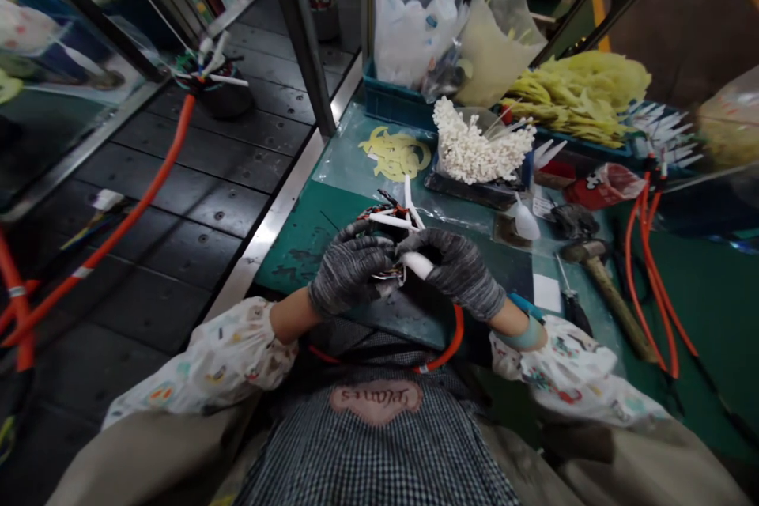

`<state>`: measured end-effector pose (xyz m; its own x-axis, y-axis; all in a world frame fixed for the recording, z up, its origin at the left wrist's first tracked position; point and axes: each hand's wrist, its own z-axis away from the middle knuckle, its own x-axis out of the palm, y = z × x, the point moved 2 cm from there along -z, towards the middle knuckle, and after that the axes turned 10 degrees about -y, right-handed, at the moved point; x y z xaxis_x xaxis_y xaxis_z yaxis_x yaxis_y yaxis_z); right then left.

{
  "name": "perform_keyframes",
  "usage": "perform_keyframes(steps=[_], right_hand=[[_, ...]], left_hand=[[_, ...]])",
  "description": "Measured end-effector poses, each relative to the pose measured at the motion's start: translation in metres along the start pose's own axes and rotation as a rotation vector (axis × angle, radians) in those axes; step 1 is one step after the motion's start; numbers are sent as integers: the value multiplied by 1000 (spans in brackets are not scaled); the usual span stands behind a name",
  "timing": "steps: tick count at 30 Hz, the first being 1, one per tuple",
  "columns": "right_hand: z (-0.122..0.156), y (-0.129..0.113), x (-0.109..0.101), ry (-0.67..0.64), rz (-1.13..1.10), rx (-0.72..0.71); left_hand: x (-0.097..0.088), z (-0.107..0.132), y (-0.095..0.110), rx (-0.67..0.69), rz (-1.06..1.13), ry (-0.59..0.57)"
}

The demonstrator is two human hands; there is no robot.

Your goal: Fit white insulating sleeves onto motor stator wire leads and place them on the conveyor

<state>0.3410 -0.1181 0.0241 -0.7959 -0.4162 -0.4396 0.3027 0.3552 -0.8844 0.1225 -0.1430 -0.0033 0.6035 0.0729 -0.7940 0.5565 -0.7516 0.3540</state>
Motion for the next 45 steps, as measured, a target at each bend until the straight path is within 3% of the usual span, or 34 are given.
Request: perform_keyframes(steps=[6,12,18,21,24,28,32,37,40,42,45], right_hand=[[-4,-1,1,36,62,-16],[-6,-5,0,41,49,-4],[-8,-3,-4,22,3,-24],[-7,-1,-3,5,25,-31],[-3,1,-3,-35,61,-60],[7,4,2,-202,118,-250],[18,4,3,-228,128,-185],[19,-15,13,-322,106,-291],[-7,-14,21,-187,184,-177],[-30,-9,18,33,257,-142],[-44,0,0,320,276,-111]], left_hand=[[3,1,-5,-6,-2,-81],[-1,1,-5,72,16,6],[5,5,-11,-5,57,-100],[4,5,-10,1,30,-84],[3,5,-9,6,4,-55],[3,4,-7,0,6,-39],[0,1,-3,42,21,14],[-3,-3,1,2,63,-22],[-2,-4,2,17,31,6],[-1,-4,-1,10,11,17],[-2,1,-8,55,31,-92]])
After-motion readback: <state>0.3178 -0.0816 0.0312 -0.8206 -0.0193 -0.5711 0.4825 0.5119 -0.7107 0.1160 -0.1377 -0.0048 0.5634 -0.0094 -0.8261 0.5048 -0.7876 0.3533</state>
